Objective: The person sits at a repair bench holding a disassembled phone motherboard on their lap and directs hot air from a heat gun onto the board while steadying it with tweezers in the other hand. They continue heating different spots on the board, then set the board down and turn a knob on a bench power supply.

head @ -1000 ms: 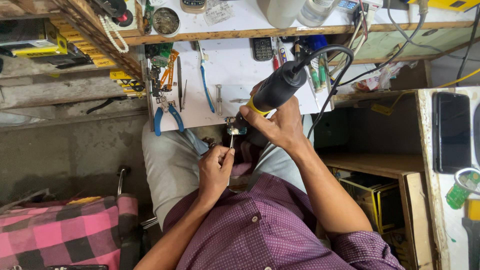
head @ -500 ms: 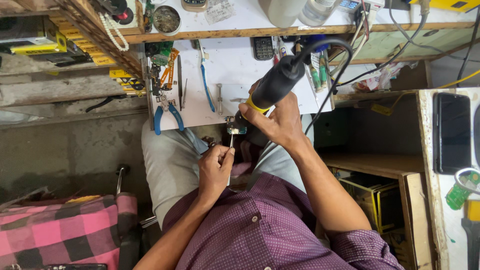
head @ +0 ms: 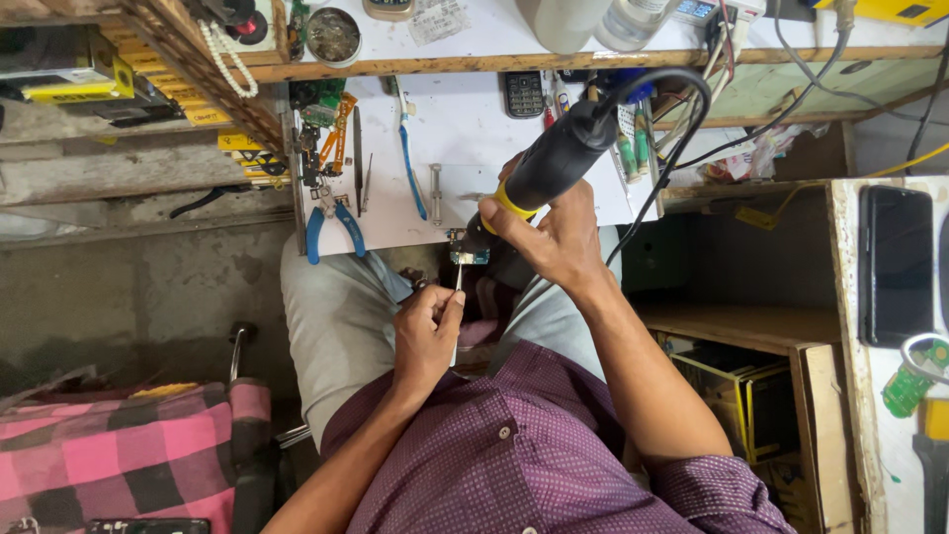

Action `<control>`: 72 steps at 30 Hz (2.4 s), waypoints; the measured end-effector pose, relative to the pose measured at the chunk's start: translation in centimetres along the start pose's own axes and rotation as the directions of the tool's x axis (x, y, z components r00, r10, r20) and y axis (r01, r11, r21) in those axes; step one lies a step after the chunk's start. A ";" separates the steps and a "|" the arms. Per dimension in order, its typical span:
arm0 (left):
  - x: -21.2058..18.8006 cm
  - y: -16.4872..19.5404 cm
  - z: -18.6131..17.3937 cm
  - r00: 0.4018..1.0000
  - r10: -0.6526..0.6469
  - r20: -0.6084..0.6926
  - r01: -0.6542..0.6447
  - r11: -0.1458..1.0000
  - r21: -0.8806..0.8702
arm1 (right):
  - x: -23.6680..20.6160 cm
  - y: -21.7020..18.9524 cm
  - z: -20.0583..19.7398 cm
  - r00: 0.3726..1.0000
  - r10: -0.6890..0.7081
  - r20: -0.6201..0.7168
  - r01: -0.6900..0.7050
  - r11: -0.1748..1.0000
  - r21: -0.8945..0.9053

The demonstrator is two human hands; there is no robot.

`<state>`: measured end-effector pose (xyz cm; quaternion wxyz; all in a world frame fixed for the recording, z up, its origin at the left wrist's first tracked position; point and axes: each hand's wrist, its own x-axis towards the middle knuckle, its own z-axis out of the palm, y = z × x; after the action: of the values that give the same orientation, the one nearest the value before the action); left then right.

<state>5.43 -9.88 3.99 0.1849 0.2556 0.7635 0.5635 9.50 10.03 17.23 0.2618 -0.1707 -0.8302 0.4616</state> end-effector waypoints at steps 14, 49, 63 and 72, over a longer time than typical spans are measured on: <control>0.1 -0.2 0.0 0.992 -0.103 0.070 0.107 0.993 -0.050 | 0.3 -0.2 0.1 0.998 -0.057 0.012 0.057 0.998 -0.020; 0.1 -0.4 -0.1 0.995 -0.069 0.065 0.073 0.996 -0.055 | 0.1 0.1 0.4 0.999 -0.035 0.026 0.035 0.999 -0.018; 0.1 -0.6 0.1 0.997 -0.047 0.054 0.050 0.997 -0.051 | 0.0 0.3 0.4 0.998 -0.061 -0.008 0.061 0.998 0.001; 0.1 -0.4 0.0 0.998 -0.035 0.055 0.037 0.998 -0.043 | -0.1 0.4 0.4 0.998 -0.055 -0.002 0.055 0.998 -0.021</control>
<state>5.28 -9.94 3.64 0.2213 0.2528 0.7500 0.5697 9.35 9.96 16.74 0.2737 -0.1511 -0.8392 0.4451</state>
